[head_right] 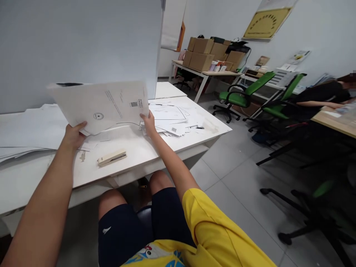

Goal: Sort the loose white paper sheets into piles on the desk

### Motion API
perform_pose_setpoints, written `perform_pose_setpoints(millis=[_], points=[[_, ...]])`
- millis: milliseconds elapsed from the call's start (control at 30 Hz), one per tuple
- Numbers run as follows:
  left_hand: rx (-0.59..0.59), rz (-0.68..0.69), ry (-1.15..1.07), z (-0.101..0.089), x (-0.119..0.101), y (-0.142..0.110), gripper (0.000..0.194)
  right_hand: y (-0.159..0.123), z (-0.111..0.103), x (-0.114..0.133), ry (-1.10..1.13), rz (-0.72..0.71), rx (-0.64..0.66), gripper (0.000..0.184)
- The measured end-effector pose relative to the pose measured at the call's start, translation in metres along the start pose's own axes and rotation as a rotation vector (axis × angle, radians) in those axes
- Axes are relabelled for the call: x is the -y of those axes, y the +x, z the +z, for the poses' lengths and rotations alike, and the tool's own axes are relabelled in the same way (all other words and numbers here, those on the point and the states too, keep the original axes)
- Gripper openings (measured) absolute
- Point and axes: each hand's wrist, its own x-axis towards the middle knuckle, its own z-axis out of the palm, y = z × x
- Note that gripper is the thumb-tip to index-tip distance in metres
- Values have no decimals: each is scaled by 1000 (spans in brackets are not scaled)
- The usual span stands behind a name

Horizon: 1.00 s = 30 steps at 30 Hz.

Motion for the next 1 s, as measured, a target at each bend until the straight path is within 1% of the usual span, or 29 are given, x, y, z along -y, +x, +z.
perform_pose_setpoints(millis=[67, 100, 167, 233, 333, 400, 567, 767, 867, 1000], points=[[2, -19, 21, 1, -1, -2, 46, -1, -2, 0, -53, 26, 20, 40], [-7, -29, 38, 2, -2, -3, 46, -1, -3, -1, -77, 31, 9, 42], [-30, -44, 64, 4, -3, -5, 45, -2, -4, -1, -104, 30, -41, 52], [-40, -61, 73, 5, -4, -7, 42, -2, -4, -1, -112, 39, -81, 55], [-46, -85, 86, 4, -5, -8, 37, -3, -1, -1, -127, 81, -56, 44], [-40, -96, 93, 3, -6, -9, 38, -3, 1, -1, -136, 90, -24, 39], [-19, -122, 93, 2, -12, -12, 44, -4, 7, 0, -146, 78, 14, 36], [-87, -147, 114, 3, -30, -15, 46, -4, 13, -3, -111, 67, 53, 31], [-111, -110, 152, -3, -34, -12, 44, -5, 14, -3, -88, 30, 72, 30], [-113, 37, 219, -13, -32, -3, 55, -5, 14, -1, -124, 64, 116, 27]])
